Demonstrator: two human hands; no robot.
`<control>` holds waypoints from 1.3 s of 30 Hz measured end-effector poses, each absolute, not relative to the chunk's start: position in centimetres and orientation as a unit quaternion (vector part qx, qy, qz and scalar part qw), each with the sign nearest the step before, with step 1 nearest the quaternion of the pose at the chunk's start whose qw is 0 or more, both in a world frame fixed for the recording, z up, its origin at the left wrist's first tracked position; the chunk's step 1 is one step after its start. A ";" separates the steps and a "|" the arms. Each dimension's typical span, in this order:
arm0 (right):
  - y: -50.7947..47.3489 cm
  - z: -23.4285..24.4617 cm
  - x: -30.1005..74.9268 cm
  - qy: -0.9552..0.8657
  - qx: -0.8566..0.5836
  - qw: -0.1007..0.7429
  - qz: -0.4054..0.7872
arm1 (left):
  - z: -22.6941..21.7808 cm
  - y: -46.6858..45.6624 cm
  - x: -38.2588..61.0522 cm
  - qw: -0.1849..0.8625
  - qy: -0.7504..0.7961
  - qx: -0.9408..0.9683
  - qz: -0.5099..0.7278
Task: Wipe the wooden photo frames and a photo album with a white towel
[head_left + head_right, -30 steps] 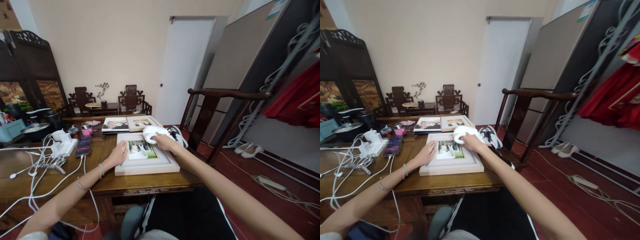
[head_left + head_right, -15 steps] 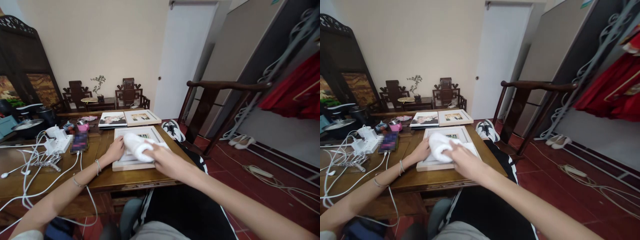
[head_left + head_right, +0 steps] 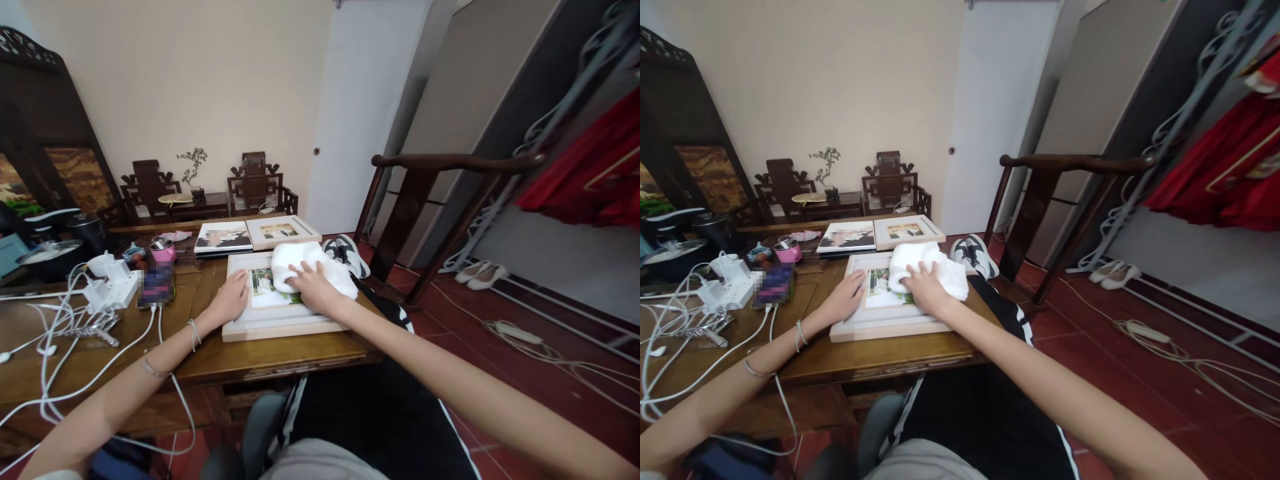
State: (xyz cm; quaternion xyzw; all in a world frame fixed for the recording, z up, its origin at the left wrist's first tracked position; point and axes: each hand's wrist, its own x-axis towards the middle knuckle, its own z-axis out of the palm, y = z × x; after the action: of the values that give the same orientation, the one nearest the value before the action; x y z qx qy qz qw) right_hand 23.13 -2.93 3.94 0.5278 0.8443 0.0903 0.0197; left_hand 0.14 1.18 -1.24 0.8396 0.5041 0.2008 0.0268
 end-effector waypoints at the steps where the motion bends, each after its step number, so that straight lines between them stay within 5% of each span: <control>1: -4.7 4.2 23.1 0.848 0.524 0.026 0.075 | -1.3 1.2 0.2 0.026 0.505 0.839 0.202; 8: -13.4 6.1 23.9 0.880 0.473 0.025 -0.043 | -1.8 1.3 0.1 0.014 0.483 0.845 0.227; 20: 2.4 3.9 23.4 0.830 0.551 -0.050 0.076 | -1.6 1.5 -0.2 0.015 0.483 0.848 0.219; 31: -11.0 6.6 25.2 0.923 0.371 0.027 -0.098 | -2.3 1.2 -0.1 0.012 0.469 0.847 0.251; 39: -4.6 4.5 24.4 0.905 0.426 -0.016 -0.015 | -2.2 1.0 -0.4 0.017 0.444 0.855 0.267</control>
State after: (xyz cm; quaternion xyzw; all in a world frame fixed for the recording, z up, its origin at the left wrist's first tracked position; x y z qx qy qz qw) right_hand 24.45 -4.57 4.48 0.4255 0.9047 -0.0154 -0.0158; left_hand -0.36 0.95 -2.23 0.8554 0.4435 0.2670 0.0169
